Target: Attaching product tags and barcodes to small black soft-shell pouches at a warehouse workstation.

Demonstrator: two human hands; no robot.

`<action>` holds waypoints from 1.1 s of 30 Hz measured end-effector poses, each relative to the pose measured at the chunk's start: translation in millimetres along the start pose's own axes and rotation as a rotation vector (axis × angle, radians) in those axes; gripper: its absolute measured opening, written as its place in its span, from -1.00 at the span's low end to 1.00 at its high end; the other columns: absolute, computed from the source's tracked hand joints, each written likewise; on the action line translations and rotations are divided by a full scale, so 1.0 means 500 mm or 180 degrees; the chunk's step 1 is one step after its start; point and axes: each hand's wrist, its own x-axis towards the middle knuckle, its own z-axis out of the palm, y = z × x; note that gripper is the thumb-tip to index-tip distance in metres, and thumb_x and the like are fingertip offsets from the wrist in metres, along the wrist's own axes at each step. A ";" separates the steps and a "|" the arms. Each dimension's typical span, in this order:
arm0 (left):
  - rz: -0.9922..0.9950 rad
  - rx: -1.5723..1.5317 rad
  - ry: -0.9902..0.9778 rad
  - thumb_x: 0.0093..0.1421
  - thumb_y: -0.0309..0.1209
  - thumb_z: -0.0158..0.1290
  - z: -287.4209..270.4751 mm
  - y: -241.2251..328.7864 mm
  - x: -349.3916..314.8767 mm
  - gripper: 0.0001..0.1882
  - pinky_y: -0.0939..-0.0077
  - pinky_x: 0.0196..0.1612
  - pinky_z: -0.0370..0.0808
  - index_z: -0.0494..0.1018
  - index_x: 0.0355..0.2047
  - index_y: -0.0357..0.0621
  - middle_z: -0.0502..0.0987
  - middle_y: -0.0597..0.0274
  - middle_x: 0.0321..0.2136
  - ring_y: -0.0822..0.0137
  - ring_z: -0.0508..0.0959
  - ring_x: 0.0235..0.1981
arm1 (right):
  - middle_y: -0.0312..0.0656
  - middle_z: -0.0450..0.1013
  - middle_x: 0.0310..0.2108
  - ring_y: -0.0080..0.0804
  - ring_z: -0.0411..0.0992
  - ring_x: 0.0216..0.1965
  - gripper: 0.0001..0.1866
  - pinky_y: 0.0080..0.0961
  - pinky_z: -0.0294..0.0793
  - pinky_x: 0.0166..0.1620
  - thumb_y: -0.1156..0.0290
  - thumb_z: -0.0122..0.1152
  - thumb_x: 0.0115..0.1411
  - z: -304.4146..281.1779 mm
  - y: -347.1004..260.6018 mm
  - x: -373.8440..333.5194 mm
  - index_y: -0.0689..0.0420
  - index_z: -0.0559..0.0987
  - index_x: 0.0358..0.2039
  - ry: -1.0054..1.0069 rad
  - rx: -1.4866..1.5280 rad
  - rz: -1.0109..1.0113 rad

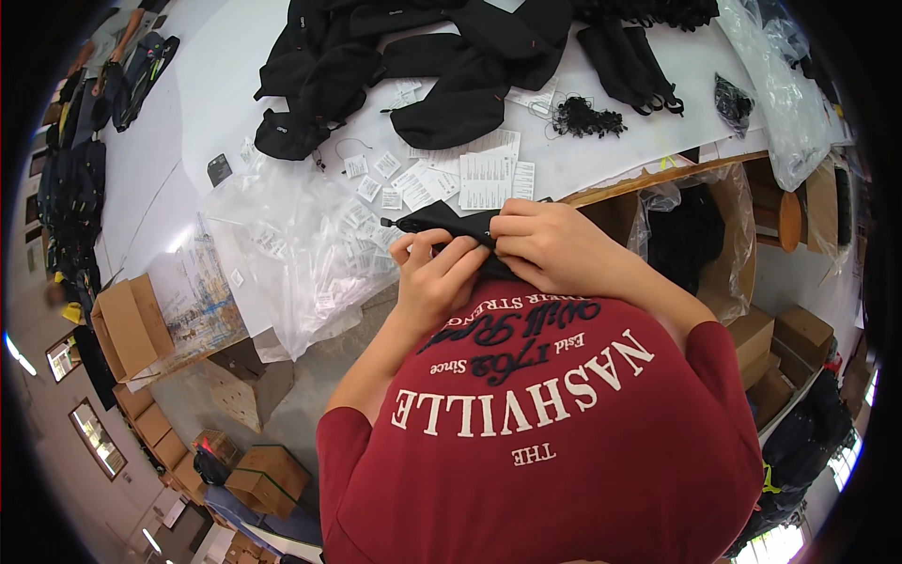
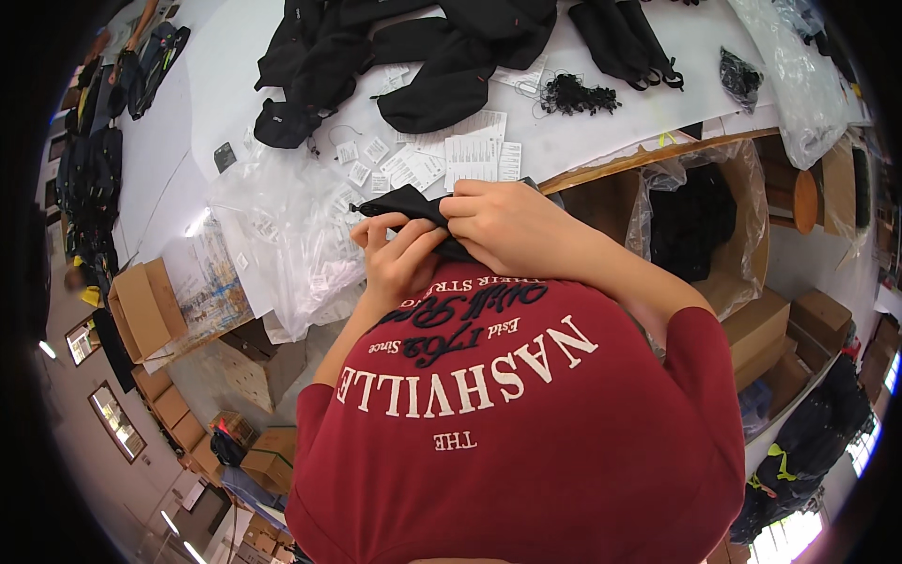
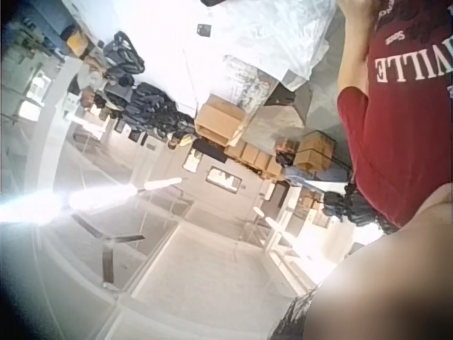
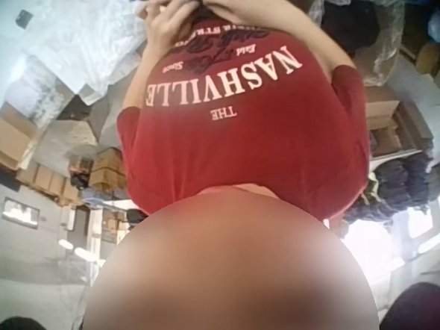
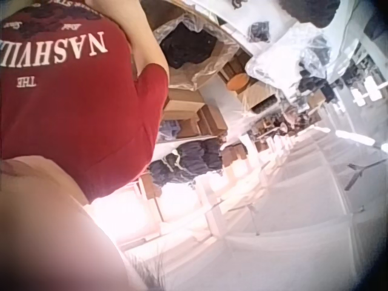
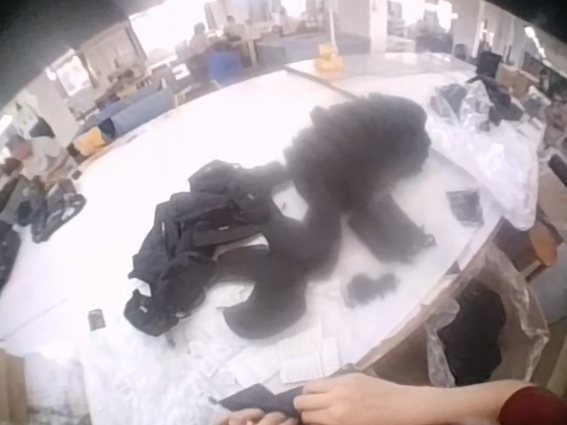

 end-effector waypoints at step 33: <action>-0.0977 -0.0016 -0.0306 0.04 -0.32 0.12 0.052 -0.152 0.001 -0.84 0.33 -0.19 0.34 0.46 -0.36 -0.05 0.50 0.21 -0.50 0.17 0.51 -0.37 | -0.24 0.30 -0.51 -0.54 0.33 -0.61 -0.18 -0.72 0.31 -0.61 0.44 0.42 -0.12 -0.092 0.249 -0.223 0.08 0.18 0.15 0.0545 0.4835 0.1746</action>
